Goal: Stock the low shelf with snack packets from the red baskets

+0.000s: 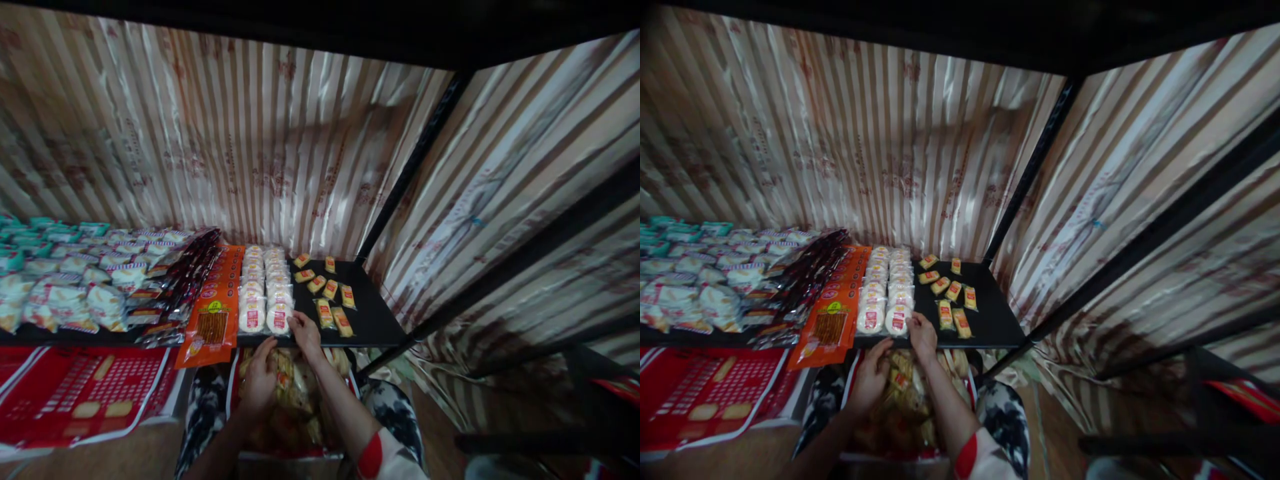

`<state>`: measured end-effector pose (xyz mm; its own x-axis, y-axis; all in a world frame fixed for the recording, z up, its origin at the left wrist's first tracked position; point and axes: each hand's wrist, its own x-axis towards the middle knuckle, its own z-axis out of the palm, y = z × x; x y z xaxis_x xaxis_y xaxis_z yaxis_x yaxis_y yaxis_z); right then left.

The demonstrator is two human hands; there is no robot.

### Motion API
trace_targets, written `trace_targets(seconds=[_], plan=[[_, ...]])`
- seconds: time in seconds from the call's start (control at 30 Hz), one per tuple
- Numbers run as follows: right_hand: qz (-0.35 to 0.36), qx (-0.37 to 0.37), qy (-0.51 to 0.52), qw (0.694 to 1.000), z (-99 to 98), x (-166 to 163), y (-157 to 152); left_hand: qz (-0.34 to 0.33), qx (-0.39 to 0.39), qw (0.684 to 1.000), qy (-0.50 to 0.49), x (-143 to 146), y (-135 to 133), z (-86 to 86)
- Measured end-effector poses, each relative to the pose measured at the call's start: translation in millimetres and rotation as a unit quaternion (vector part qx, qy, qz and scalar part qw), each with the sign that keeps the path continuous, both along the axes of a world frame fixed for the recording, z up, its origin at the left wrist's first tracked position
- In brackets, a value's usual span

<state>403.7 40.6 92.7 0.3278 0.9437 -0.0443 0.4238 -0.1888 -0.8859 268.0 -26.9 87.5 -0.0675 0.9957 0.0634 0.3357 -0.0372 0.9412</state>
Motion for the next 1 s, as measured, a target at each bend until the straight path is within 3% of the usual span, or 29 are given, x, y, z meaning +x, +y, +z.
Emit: trace_targets(seconds=[0.27,0.6,0.7,0.87,1.0], plan=[[-0.008,0.031,0.020,0.999,-12.3,-2.1,10.9,-0.031,0.052,0.994,0.091,-4.8,16.5,5.9],[-0.007,-0.006,-0.050,0.999,-1.3,0.8,15.8,-0.066,0.058,0.966,0.245,12.6,34.1,18.7],[-0.018,0.010,-0.048,0.999,-0.4,0.4,13.3,-0.042,0.089,0.960,0.262,13.4,27.9,22.1],[-0.020,0.028,-0.071,0.997,0.5,1.6,8.0,0.083,0.108,0.957,0.255,6.8,25.9,20.8],[0.005,0.021,-0.120,0.993,1.8,2.0,6.9,0.085,0.077,0.962,0.248,2.4,36.4,14.4]])
